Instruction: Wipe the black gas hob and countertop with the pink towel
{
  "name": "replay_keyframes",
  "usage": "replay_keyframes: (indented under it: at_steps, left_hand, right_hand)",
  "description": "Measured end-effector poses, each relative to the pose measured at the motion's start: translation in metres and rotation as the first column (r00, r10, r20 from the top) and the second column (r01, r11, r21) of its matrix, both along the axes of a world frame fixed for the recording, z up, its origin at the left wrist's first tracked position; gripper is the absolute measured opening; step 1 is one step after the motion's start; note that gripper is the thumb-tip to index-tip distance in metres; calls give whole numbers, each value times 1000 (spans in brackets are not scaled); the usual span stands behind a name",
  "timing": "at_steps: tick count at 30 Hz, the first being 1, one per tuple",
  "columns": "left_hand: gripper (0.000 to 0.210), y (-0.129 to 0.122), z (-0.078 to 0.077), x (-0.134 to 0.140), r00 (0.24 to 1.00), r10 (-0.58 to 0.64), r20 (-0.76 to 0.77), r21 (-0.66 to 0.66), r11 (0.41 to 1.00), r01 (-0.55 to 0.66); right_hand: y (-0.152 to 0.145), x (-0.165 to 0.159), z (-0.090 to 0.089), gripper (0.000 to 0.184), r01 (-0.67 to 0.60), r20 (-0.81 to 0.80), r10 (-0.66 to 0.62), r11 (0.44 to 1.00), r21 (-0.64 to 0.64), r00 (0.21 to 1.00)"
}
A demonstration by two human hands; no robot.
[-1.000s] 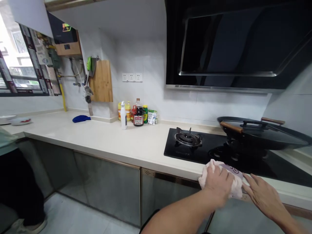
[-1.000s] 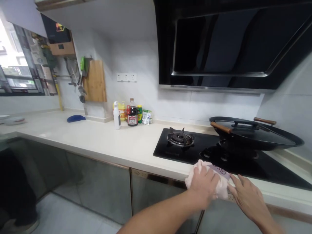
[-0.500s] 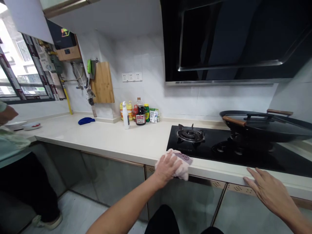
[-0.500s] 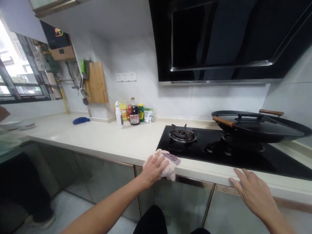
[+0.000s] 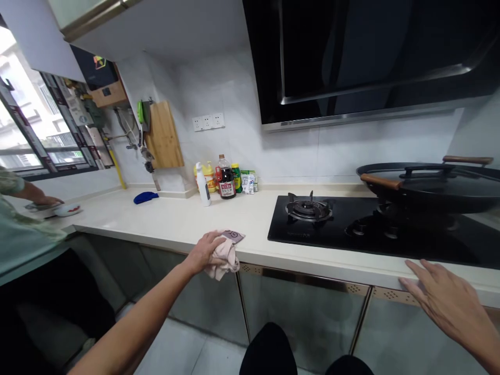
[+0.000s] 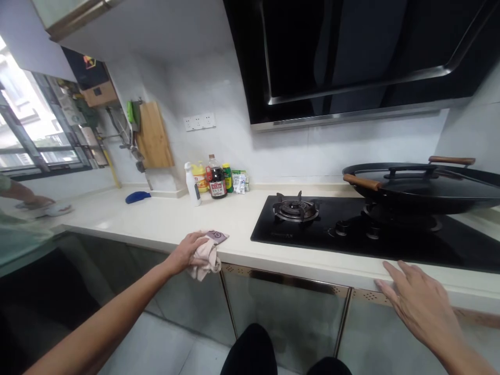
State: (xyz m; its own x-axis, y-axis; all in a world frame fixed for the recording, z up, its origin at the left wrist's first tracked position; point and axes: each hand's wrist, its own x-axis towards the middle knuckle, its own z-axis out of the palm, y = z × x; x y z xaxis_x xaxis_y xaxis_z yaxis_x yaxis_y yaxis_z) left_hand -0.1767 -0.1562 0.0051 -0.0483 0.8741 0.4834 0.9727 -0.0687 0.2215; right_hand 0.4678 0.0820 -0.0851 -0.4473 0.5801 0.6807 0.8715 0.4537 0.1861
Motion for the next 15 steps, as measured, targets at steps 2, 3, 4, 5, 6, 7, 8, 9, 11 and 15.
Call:
replay_keyframes:
  at_steps: [2, 3, 4, 5, 6, 7, 8, 9, 11, 15]
  left_hand:
    - [45, 1, 2, 8, 998, 26, 62, 43, 999, -28]
    - [39, 2, 2, 15, 995, 37, 95, 68, 997, -43]
    - [36, 4, 3, 23, 990, 47, 131, 91, 994, -59]
    - [35, 7, 4, 31, 984, 55, 169, 111, 991, -74]
    - [36, 11, 6, 41, 976, 62, 210, 127, 988, -90]
    - [39, 18, 8, 51, 966, 67, 251, 138, 985, -104]
    - [42, 27, 11, 62, 955, 69, 289, 145, 983, -115]
    - [44, 38, 15, 75, 945, 66, 320, 149, 982, -119]
    - [45, 66, 21, 104, 937, 46, 346, 146, 984, -102]
    - [54, 116, 26, 167, 956, 27, 293, 84, 995, -54]
  right_hand:
    - [-3, -3, 2, 72, 2, -3, -2, 1000, 3, 1000]
    - [-4, -4, 2, 71, 4, -8, -4, 1000, 2, 1000]
    - [-5, -5, 2, 70, 5, -12, -5, 1000, -2, 1000]
    - [-6, -6, 2, 68, 4, -13, -4, 1000, -8, 1000]
    - [-6, -6, 2, 67, 4, -14, -4, 1000, -13, 1000]
    - [-6, -6, 2, 66, 5, -12, -5, 1000, -17, 1000]
    - [-6, -5, 2, 65, 8, -10, -8, 1000, -17, 1000]
    - [-6, -5, 1, 64, 11, -9, -11, 1000, -15, 1000]
    - [-6, -4, 2, 62, 5, -1, -5, 1000, -10, 1000]
    - [-9, -4, 6, 58, -64, -57, 62, 997, -32, 996]
